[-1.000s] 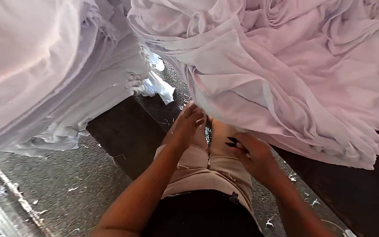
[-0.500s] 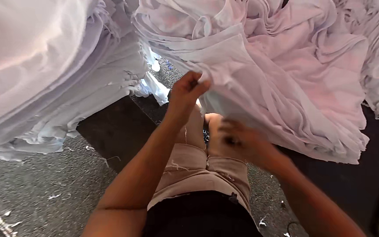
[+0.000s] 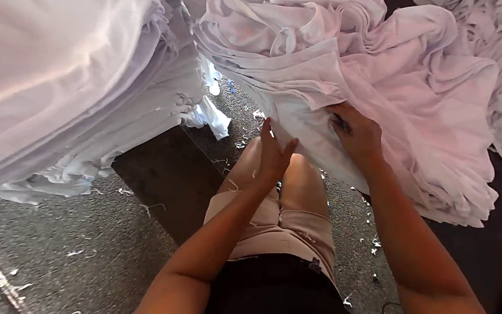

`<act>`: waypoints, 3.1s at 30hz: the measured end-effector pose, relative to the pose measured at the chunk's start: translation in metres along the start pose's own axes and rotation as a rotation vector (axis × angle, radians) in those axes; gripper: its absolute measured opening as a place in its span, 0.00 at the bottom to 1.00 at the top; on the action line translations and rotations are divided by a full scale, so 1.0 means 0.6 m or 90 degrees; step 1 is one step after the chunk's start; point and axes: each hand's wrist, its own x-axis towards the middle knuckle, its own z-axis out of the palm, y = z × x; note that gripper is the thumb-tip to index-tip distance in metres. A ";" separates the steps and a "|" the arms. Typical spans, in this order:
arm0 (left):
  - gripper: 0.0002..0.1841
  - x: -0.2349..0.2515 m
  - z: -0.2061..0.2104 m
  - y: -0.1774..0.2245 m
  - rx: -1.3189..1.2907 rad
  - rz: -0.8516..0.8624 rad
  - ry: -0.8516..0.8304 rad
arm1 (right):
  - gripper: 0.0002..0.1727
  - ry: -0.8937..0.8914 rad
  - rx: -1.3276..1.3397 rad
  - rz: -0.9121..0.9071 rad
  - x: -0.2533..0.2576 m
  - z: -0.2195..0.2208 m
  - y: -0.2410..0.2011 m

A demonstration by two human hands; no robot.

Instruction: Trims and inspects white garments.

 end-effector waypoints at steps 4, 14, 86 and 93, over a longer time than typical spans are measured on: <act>0.34 -0.016 -0.026 0.007 0.103 0.055 -0.028 | 0.18 0.023 -0.058 -0.046 -0.022 0.009 -0.014; 0.30 -0.031 -0.049 -0.011 0.286 0.246 -0.017 | 0.16 0.036 0.040 -0.173 -0.013 0.019 -0.083; 0.08 -0.078 -0.021 0.033 -0.233 -0.146 -0.283 | 0.19 -0.146 0.034 0.078 -0.168 -0.027 -0.070; 0.07 -0.094 -0.033 0.035 -0.238 -0.075 -0.278 | 0.16 0.029 -0.126 -0.031 -0.177 0.030 -0.087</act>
